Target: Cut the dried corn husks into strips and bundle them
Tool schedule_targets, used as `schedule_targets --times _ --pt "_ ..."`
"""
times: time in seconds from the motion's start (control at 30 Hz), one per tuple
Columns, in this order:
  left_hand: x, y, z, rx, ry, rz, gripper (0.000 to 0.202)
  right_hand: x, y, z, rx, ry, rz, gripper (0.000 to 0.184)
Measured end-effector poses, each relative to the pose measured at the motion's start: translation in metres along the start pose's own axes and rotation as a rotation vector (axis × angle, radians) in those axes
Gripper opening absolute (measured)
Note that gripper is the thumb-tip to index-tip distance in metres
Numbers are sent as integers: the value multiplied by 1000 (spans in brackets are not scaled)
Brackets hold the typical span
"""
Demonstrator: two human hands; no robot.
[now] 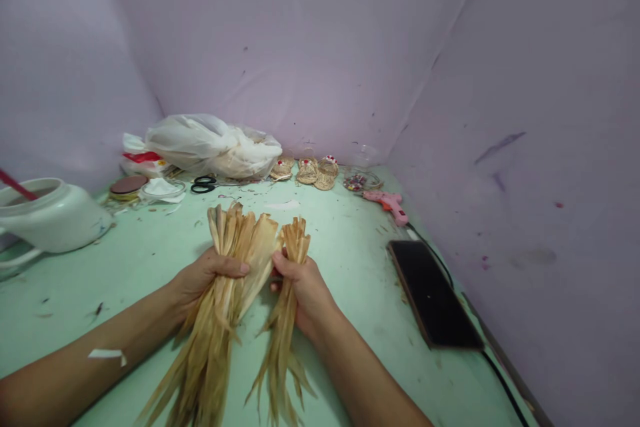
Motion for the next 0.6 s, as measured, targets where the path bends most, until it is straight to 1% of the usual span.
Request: schedule_targets --times 0.2,0.33,0.43,0.5,0.6 --pt "14 -3 0 -74 -79 81 35 -2 4 -5 73 210 0 36" --pt "12 -5 1 -111 -99 64 28 0 6 -6 91 290 45 30" --pt "11 -4 3 -133 -131 73 25 -4 6 -6 92 291 7 25" --pt "16 -3 4 -136 -124 136 25 -6 7 -7 100 275 -4 23" --pt "26 0 2 -111 -56 266 28 -5 7 -8 128 251 22 24"
Point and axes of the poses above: each hand's wrist, its own y-axis away from the middle knuckle, its own x-axis out of the back of the hand, z = x × y, the point moved 9 cm from there along -y, towards the middle knuckle, and after that the axes turned 1 degree about -x, right-handed, at the moved point
